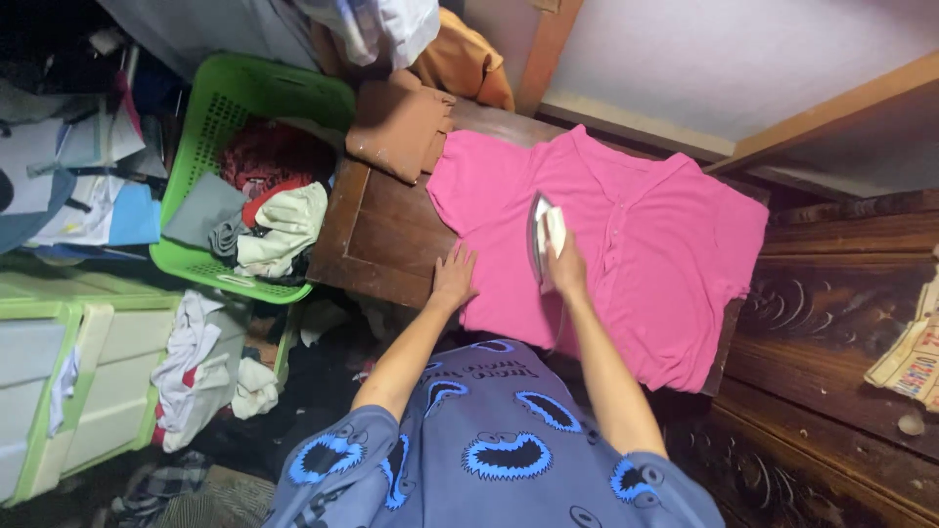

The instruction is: The recorder irons a pink shirt on a wooden surface and then folds it neatly.

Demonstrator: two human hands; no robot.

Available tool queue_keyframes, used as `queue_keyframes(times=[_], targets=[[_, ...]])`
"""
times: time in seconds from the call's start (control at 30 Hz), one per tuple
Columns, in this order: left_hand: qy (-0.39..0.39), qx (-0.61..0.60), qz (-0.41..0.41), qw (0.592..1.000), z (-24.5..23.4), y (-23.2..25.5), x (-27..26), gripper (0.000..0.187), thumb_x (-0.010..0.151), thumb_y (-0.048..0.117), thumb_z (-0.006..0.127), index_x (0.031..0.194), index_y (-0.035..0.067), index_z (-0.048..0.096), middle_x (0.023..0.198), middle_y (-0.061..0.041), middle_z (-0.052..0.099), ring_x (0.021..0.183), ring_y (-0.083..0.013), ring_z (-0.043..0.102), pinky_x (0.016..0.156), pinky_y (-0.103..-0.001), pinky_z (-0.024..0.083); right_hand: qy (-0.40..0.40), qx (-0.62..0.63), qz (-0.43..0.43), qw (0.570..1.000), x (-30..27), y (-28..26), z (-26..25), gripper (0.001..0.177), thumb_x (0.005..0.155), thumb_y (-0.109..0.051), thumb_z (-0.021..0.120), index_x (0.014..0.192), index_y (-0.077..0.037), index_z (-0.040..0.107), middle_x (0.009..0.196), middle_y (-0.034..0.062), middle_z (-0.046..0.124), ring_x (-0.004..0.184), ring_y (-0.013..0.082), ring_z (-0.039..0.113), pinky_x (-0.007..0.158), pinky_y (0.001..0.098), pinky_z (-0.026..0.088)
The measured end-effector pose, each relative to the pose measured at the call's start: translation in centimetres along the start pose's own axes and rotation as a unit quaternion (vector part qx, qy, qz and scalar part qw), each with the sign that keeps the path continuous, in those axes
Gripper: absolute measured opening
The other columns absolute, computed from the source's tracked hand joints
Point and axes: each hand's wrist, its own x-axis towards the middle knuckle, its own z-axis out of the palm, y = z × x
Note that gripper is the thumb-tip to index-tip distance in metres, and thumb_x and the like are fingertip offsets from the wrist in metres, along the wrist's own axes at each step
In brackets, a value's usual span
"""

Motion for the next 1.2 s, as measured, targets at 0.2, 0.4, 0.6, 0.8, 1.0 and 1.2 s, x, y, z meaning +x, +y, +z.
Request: queue_keyframes(times=[0.2, 0.4, 0.6, 0.8, 1.0, 1.2], targets=[[0.020, 0.020, 0.012, 1.000, -2.7, 0.1, 0.9, 0.121, 0.072, 0.039, 0.090, 0.166, 0.017, 0.016, 0.174, -0.013, 0.008, 0.153, -0.0341, 0.024, 0.120, -0.058, 0.030, -0.089, 0.004, 0.076, 0.993, -9.5, -3.4, -2.5, 0.060, 0.099, -0.024, 0.056, 0.155, -0.010, 0.039, 0.123, 0.0277, 0.067, 0.110, 0.0457, 0.067, 0.095, 0.0519, 0.053], [0.006, 0.079, 0.021, 0.997, -2.2, 0.3, 1.4, 0.129, 0.071, 0.045, 0.091, 0.165, 0.016, 0.007, 0.172, -0.017, -0.001, 0.158, -0.0378, 0.006, 0.125, -0.060, 0.014, -0.040, -0.025, -0.064, 0.997, -10.3, -1.6, -2.1, 0.063, 0.094, -0.020, 0.064, 0.150, -0.006, 0.040, 0.137, 0.0298, 0.059, 0.124, 0.0474, 0.059, 0.101, 0.0502, 0.048], [-0.031, 0.085, 0.011, 0.996, -1.6, 0.2, 2.4, 0.132, 0.071, 0.048, 0.090, 0.166, 0.016, 0.004, 0.172, -0.020, -0.009, 0.158, -0.0384, 0.003, 0.125, -0.057, 0.011, -0.097, 0.100, 0.236, 0.962, -2.3, -9.1, -6.6, 0.066, 0.095, -0.021, 0.055, 0.157, -0.021, 0.033, 0.136, 0.0157, 0.059, 0.110, 0.0398, 0.071, 0.091, 0.0499, 0.059], [-0.018, 0.111, 0.019, 0.994, -2.9, 0.3, 1.6, 0.132, 0.070, 0.052, 0.090, 0.166, 0.015, 0.006, 0.171, -0.022, -0.008, 0.159, -0.0378, 0.002, 0.127, -0.055, 0.007, -0.038, 0.032, 0.107, 0.993, -0.3, -3.1, -3.0, 0.066, 0.095, -0.022, 0.065, 0.154, -0.014, 0.037, 0.129, 0.0222, 0.065, 0.117, 0.0403, 0.066, 0.099, 0.0486, 0.051], [-0.029, 0.112, 0.019, 0.993, -3.1, 0.2, 1.5, 0.133, 0.070, 0.053, 0.090, 0.166, 0.015, 0.005, 0.171, -0.022, -0.009, 0.159, -0.0370, 0.000, 0.127, -0.054, 0.005, -0.056, 0.054, 0.036, 0.996, -9.7, -2.8, -3.3, 0.063, 0.091, -0.028, 0.064, 0.151, -0.013, 0.048, 0.131, 0.0222, 0.065, 0.118, 0.0395, 0.065, 0.098, 0.0460, 0.052], [-0.023, 0.160, 0.033, 0.986, -3.8, -0.6, 2.3, 0.132, 0.071, 0.056, 0.088, 0.166, 0.014, 0.007, 0.172, -0.024, -0.001, 0.158, -0.0389, 0.005, 0.127, -0.053, 0.006, -0.094, 0.049, 0.032, 0.994, -13.7, 2.6, -1.7, 0.058, 0.087, -0.029, 0.073, 0.137, -0.004, 0.056, 0.127, 0.0238, 0.068, 0.118, 0.0373, 0.067, 0.098, 0.0430, 0.053]])
